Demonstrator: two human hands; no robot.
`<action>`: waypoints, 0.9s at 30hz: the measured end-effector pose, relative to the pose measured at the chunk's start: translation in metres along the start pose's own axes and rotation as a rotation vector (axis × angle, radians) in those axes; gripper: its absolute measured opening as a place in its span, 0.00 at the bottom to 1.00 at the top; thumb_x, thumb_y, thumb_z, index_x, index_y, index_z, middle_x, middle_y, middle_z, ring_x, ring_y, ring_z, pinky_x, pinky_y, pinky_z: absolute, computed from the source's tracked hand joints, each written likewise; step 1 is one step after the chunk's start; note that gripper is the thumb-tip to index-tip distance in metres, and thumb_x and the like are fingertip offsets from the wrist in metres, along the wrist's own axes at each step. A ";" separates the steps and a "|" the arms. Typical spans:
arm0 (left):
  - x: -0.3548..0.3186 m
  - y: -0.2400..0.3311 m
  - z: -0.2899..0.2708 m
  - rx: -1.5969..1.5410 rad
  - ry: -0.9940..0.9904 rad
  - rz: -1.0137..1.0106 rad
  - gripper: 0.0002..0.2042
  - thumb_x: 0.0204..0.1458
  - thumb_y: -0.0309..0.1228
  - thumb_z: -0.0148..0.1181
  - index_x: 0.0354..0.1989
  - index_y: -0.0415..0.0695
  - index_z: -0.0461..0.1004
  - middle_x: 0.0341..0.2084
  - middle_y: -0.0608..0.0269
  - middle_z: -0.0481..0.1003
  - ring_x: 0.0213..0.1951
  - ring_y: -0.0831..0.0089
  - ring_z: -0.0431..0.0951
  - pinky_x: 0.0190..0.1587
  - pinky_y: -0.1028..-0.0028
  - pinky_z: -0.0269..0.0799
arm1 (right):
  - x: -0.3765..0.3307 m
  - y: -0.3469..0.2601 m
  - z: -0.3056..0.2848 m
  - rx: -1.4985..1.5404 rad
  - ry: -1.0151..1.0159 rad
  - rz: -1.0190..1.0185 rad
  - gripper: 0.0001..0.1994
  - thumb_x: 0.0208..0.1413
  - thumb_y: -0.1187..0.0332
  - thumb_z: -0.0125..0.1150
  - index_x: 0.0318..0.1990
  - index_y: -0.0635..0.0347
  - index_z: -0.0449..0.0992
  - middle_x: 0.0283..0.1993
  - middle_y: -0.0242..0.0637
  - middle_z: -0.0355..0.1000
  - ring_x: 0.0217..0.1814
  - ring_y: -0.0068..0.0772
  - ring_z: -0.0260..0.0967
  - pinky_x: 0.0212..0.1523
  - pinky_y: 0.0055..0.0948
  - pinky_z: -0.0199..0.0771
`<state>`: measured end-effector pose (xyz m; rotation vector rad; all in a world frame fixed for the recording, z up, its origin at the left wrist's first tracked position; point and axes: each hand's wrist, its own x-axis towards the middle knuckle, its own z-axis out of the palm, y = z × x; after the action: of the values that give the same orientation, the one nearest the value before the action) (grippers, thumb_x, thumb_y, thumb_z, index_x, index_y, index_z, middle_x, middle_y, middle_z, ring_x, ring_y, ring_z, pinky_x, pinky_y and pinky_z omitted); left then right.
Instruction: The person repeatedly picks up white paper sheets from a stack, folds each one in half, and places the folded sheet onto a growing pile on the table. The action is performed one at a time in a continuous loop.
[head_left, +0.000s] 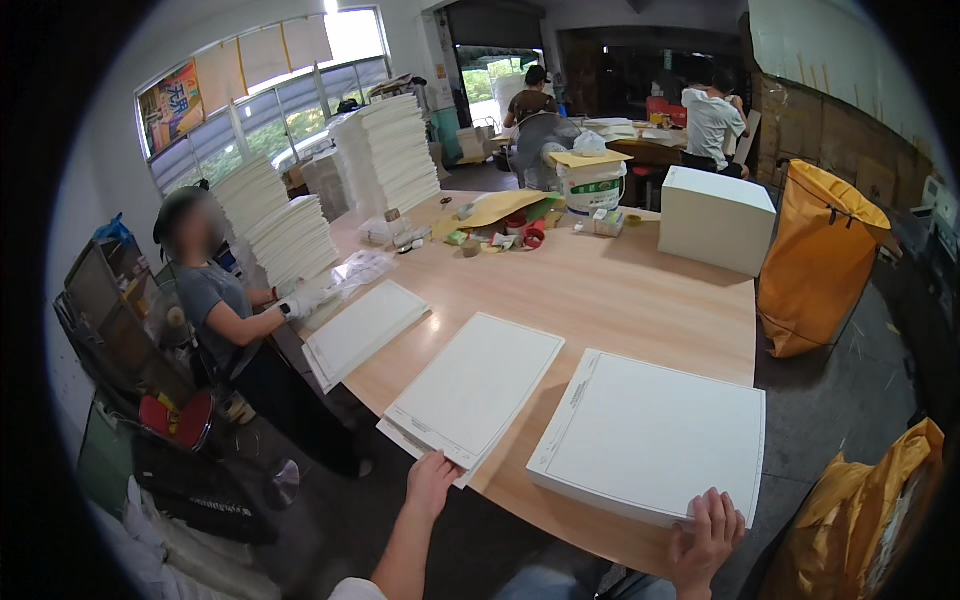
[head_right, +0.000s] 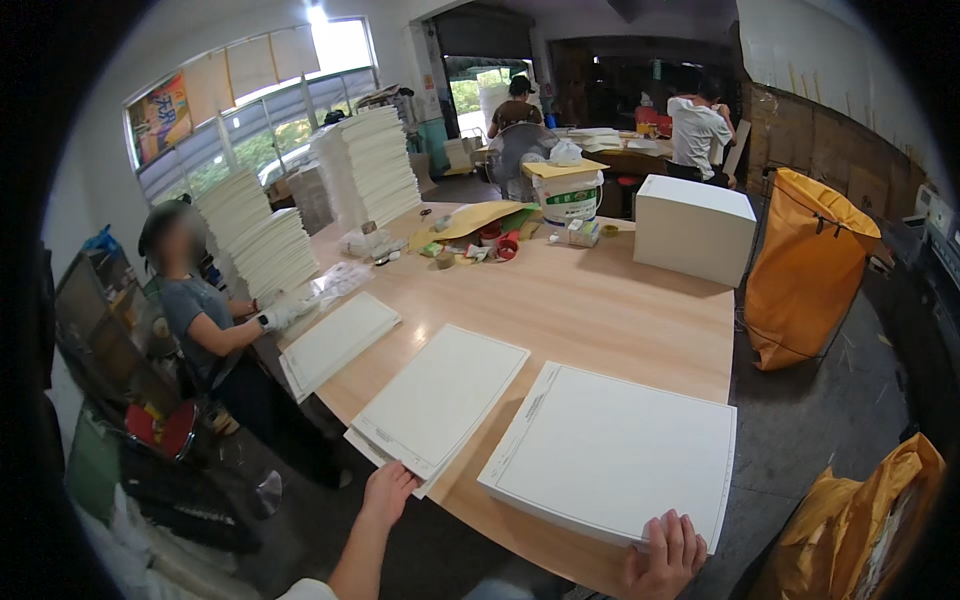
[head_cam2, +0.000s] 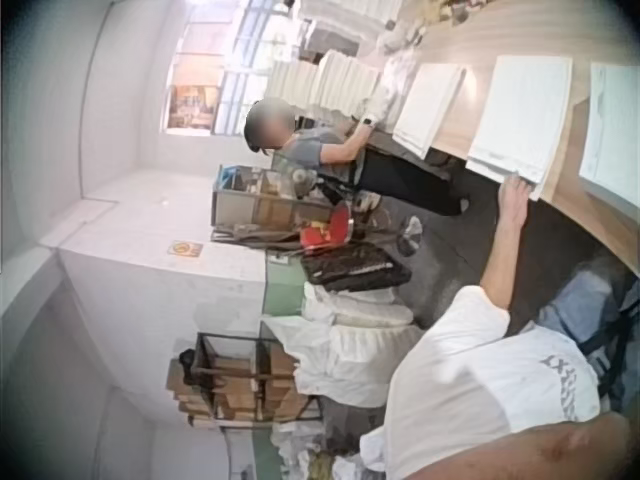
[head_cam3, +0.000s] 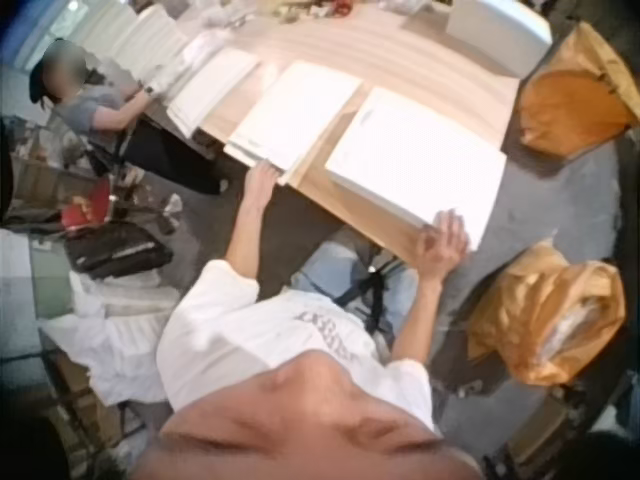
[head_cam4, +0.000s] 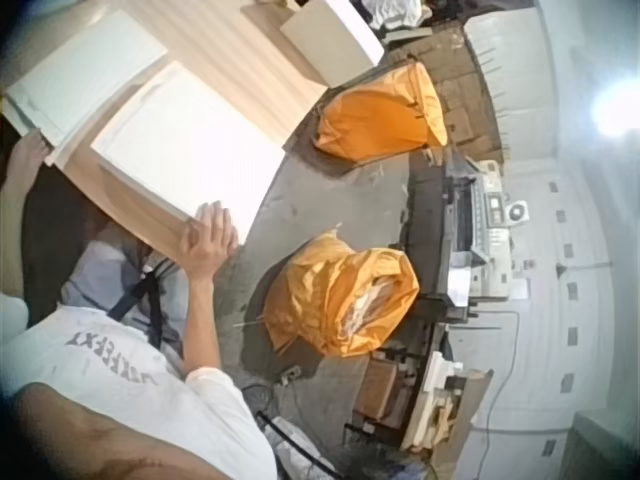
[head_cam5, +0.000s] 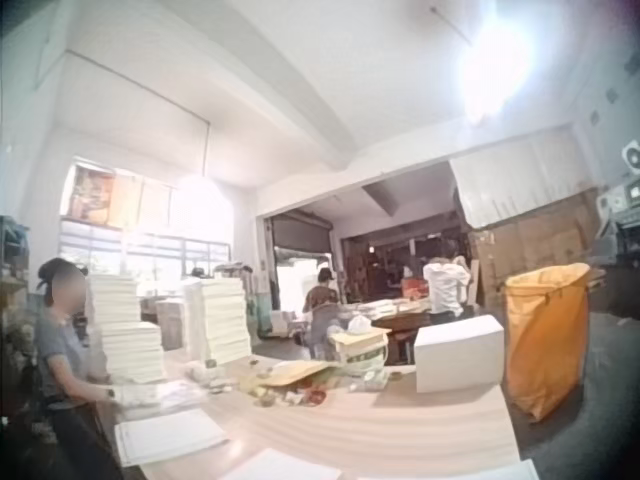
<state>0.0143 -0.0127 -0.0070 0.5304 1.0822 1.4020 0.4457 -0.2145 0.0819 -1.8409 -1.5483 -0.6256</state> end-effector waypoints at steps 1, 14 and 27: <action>-0.024 -0.007 0.013 0.194 0.121 0.204 0.19 0.69 0.28 0.55 0.66 0.37 0.67 0.65 0.50 0.69 0.65 0.61 0.70 0.66 0.62 0.70 | 0.001 0.000 -0.004 0.027 -0.017 -0.004 0.16 0.61 0.61 0.64 0.51 0.60 0.80 0.58 0.51 0.78 0.65 0.52 0.74 0.67 0.54 0.66; -0.121 -0.032 0.306 0.811 -1.206 0.825 0.12 0.59 0.26 0.67 0.51 0.41 0.81 0.42 0.54 0.84 0.43 0.59 0.85 0.49 0.67 0.80 | -0.020 0.046 -0.024 0.211 0.128 0.263 0.16 0.61 0.65 0.71 0.48 0.68 0.78 0.57 0.59 0.75 0.62 0.58 0.72 0.63 0.52 0.70; -0.110 -0.072 0.312 0.695 -1.242 0.688 0.07 0.60 0.26 0.66 0.45 0.40 0.83 0.40 0.53 0.84 0.42 0.56 0.85 0.47 0.63 0.81 | 0.055 0.057 -0.048 0.318 -0.134 0.553 0.21 0.68 0.64 0.66 0.26 0.62 0.63 0.20 0.37 0.67 0.19 0.27 0.66 0.22 0.33 0.65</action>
<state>0.3322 -0.0377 0.1065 2.0798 0.2764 0.8455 0.5141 -0.2184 0.1443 -1.9614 -1.0587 -0.0001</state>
